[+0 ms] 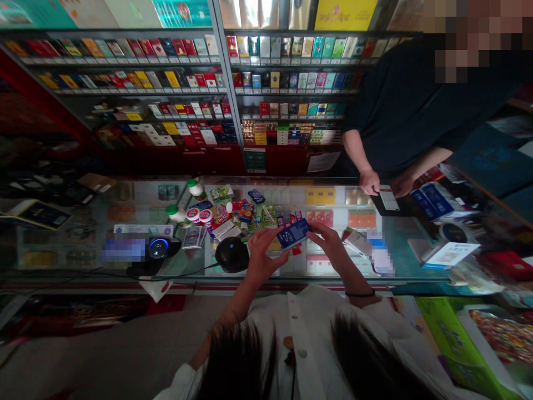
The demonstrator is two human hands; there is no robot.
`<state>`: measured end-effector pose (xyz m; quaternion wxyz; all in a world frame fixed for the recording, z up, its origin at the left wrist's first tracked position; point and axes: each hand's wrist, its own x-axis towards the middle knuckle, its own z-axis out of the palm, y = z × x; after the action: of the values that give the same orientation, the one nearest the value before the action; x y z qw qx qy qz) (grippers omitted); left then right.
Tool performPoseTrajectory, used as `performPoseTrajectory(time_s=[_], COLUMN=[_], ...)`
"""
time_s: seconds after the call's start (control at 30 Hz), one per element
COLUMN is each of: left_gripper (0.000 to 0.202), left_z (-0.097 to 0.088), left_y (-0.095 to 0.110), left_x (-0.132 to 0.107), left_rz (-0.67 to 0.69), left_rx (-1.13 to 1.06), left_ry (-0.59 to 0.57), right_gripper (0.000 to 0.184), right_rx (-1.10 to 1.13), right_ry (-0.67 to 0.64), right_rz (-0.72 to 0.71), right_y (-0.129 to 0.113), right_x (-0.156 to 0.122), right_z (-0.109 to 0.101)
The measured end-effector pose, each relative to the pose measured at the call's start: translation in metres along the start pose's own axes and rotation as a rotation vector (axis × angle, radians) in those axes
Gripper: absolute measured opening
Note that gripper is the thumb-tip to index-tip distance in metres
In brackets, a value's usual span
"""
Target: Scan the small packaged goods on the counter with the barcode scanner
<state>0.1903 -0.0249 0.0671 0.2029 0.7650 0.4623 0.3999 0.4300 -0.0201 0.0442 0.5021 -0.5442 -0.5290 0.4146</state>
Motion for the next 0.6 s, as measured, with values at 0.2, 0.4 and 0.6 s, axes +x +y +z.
performPoseTrajectory(time_s=[0.2, 0.4, 0.6], left_gripper=[0.066, 0.028, 0.025], left_z=[0.009, 0.021, 0.011], left_y=[-0.008, -0.018, -0.011], left_x=[-0.002, -0.002, 0.002], left_rz=[-0.069, -0.111, -0.093], left_rx=[-0.037, -0.127, -0.084], left_ry=[0.000, 0.110, 0.104], right_gripper=[0.035, 0.033, 0.027], right_rx=[-0.033, -0.120, -0.267], right_ry=[0.010, 0.074, 0.099], right_rz=[-0.054, -0.135, -0.219], right_y=[-0.012, -0.011, -0.009], right_x=[-0.003, -0.008, -0.012], right_z=[-0.004, -0.003, -0.004])
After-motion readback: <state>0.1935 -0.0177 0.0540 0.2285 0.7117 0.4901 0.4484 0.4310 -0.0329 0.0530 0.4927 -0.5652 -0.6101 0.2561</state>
